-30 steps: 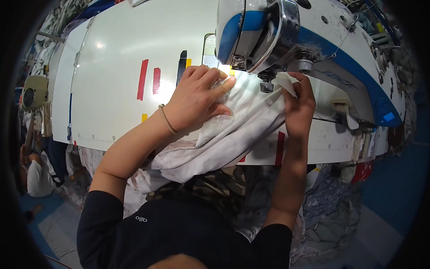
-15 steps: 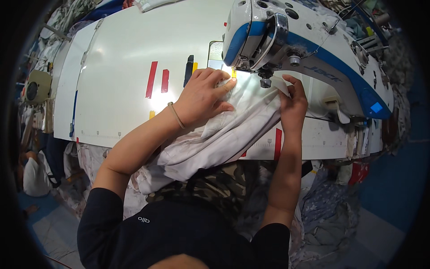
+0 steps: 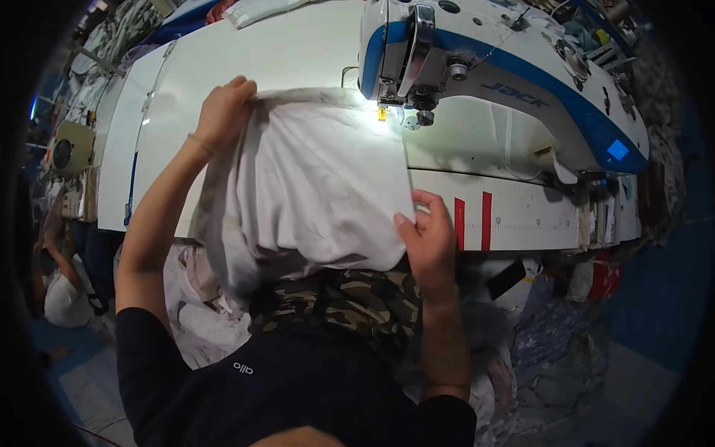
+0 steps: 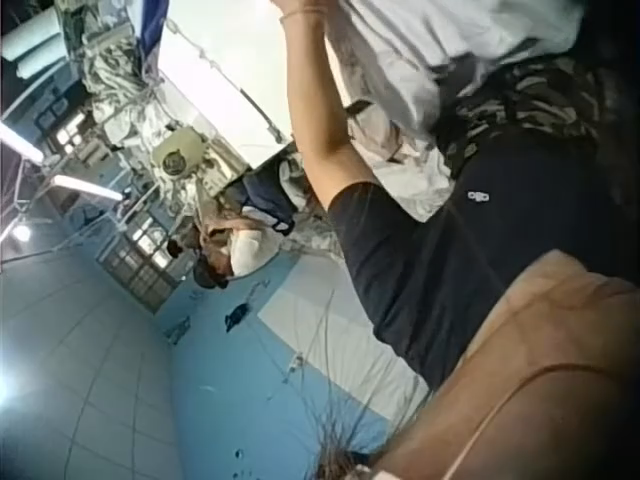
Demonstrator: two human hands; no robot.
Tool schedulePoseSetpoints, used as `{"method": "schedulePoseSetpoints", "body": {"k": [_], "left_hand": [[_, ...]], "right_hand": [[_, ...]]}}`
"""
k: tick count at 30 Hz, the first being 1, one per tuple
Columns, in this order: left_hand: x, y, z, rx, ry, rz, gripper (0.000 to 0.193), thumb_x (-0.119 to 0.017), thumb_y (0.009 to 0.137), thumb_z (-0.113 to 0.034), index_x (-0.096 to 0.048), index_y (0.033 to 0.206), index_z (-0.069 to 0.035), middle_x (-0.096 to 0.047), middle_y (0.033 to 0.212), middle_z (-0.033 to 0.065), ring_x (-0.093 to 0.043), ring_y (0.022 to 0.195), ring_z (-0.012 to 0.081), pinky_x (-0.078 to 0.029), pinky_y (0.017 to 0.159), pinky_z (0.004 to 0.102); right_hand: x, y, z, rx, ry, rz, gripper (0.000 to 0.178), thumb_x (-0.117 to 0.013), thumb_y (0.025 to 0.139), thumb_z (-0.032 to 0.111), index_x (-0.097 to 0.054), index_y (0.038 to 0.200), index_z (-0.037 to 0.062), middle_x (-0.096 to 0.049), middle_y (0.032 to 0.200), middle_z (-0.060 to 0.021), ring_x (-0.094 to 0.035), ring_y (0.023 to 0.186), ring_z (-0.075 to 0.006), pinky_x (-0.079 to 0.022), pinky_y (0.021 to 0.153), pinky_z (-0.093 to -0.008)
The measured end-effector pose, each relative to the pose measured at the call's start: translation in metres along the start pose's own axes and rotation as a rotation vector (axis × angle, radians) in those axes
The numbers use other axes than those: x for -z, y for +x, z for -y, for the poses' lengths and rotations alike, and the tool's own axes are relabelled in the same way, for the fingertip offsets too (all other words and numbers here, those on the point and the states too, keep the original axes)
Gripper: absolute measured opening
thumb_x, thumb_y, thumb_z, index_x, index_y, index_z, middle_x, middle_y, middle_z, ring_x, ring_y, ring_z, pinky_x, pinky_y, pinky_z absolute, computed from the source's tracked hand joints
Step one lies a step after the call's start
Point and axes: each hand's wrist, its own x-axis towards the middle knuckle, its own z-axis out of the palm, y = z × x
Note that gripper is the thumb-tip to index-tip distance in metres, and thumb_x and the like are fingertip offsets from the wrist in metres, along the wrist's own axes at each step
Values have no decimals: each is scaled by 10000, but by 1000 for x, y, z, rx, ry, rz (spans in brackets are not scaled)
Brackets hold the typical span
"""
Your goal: Sewing pieces of white fabric together using an industrial sewing machine to assemble pillows or pillowcases.
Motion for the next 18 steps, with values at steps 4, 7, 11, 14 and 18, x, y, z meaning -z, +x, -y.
{"method": "schedulePoseSetpoints", "body": {"k": [4,7,11,14,18], "left_hand": [[-33,64,-5,-109,76,-257,192,-631,818,-33,-674,997,-87,-647,1045,114,-640,895,364,-485,855,430],[-45,78,-58,-186,-189,-573,286,-644,786,44,-685,1053,-52,-611,1149,137,-644,903,349,-515,839,427],[-27,20,-135,-353,-671,-102,275,-722,860,-78,-648,1124,-60,-602,1210,144,-666,1016,296,-573,768,397],[-33,-2,-139,-443,-511,-78,403,-763,863,-200,-635,1225,-76,-599,1261,137,-669,1023,293,-582,778,391],[-31,-6,-147,-400,-446,-63,512,-770,852,-301,-628,1296,-90,-586,1325,118,-666,1043,276,-598,756,396]], "right_hand": [[-38,-11,-1,-145,-134,55,381,-597,983,-17,-431,1325,5,-707,937,-134,-669,775,-125,-536,653,-239],[-45,-9,-4,-147,-76,11,355,-606,969,-40,-408,1260,8,-703,900,-132,-656,697,-117,-527,556,-241],[-33,-7,-9,-150,-144,55,346,-613,963,-50,-397,1226,17,-690,873,-117,-643,687,-106,-528,551,-253],[-17,-2,5,-77,-387,76,326,-619,962,-50,-419,1208,23,-681,852,-108,-632,682,-89,-514,562,-252],[5,7,24,-12,-554,-6,276,-633,968,-32,-474,1185,28,-635,788,-68,-603,653,-76,-494,590,-245]]}}
